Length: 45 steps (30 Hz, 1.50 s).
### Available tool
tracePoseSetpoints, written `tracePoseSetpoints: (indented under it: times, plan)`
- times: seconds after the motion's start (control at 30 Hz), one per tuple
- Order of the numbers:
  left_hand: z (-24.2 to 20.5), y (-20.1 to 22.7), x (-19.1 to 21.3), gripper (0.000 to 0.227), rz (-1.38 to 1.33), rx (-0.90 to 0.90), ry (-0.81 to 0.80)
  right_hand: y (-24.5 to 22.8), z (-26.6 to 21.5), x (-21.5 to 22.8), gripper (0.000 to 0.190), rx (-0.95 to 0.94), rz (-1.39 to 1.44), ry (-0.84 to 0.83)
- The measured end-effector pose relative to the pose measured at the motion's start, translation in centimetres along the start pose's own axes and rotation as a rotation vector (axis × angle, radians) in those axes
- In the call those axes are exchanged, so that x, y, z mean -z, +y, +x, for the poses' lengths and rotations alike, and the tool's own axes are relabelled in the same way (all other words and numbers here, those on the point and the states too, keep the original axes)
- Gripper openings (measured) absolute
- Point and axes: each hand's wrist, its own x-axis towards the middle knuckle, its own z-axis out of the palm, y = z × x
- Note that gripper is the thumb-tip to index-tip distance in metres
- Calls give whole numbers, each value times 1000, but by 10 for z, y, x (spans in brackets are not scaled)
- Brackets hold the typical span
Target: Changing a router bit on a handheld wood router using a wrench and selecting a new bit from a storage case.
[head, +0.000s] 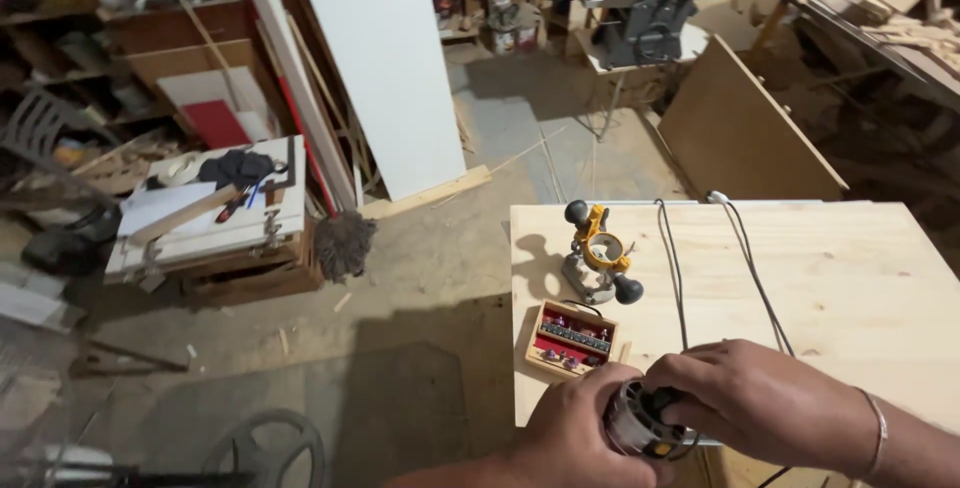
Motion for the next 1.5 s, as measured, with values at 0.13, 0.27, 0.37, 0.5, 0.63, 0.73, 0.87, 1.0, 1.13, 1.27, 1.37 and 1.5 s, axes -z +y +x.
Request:
tracePoseSetpoints:
  times: [0.13, 0.27, 0.37, 0.5, 0.63, 0.73, 0.87, 1.0, 1.13, 1.27, 1.37, 1.5]
  plan:
    - [-8, -1, -14, 69, 57, -79, 72, 7, -2, -5, 47, 24, -307, 62]
    - [-15, -3, -23, 57, -76, -281, 153, -22, 4, 25, 60, 164, -66, -35]
    - [-20, 9, -22, 67, 1, -67, 85, -5, -1, 21, 18, 173, -116, -102]
    - [-22, 1, -36, 43, -164, -128, 125, 1, -4, 13, 23, -40, -247, -169]
    - [-21, -2, -46, 56, 17, -166, 196, -9, -8, 22, 34, 85, -282, -112]
    - [-21, -2, -51, 60, 77, -115, 216, -18, -12, 27, 26, 133, -123, -131]
    - [-17, -14, -62, 55, 30, -160, 255, -6, -20, 9, 27, 70, -363, -34]
    - [-20, -3, -63, 62, 68, -69, 221, -17, -27, 27, 34, 155, -116, -51]
    - [-20, -7, -68, 64, 151, -46, 215, -14, -32, 20, 19, 161, -115, -53]
    - [-19, -2, -69, 63, 145, -97, 237, -21, -35, 28, 45, 251, -55, 16]
    - [-20, 3, -66, 62, 150, -10, 134, -17, -37, 21, 13, 245, -9, -36]
    - [-15, -7, -72, 62, 130, -34, 106, -14, -39, 11, 55, 230, -186, 148]
